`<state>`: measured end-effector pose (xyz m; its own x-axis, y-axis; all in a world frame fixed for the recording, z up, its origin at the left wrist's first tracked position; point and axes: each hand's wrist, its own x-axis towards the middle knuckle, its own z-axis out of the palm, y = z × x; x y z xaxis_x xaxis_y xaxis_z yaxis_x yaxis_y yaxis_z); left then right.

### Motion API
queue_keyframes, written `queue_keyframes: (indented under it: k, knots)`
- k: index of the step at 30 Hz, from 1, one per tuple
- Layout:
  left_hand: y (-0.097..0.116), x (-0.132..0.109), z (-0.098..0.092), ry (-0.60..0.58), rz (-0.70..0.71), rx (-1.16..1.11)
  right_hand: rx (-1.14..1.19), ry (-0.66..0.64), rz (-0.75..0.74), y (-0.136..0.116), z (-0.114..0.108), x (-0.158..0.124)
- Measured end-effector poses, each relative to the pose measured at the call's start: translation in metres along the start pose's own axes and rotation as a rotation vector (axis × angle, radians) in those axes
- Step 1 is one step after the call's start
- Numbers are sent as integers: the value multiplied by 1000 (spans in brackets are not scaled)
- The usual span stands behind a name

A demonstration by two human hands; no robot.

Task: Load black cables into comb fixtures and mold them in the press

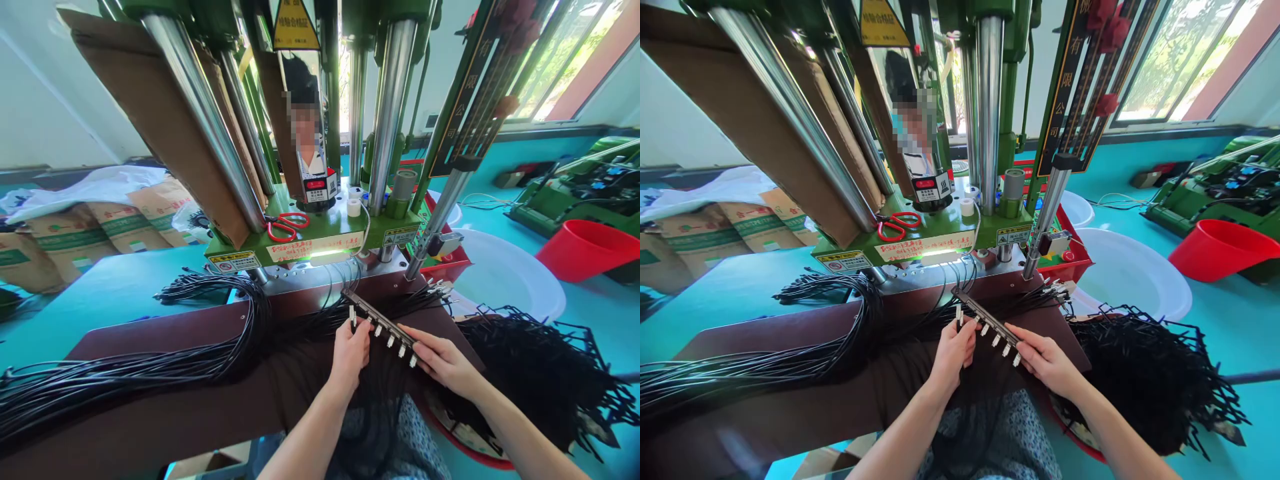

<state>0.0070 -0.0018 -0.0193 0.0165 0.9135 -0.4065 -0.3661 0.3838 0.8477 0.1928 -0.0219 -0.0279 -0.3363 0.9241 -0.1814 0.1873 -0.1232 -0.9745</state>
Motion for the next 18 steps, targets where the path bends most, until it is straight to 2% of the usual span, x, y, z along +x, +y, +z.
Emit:
queue_keyframes:
  k: [4,6,10,18]
  knots:
    - [3,2,-8,76,157,13,132,35,99,-6,1,-1]
    - [4,3,-14,70,183,35,159,40,105,-8,1,-1]
    - [6,3,-21,-32,148,110,168,10,112,-9,0,0]
    - [5,5,-24,-53,94,65,27,-54,68,0,-5,1]
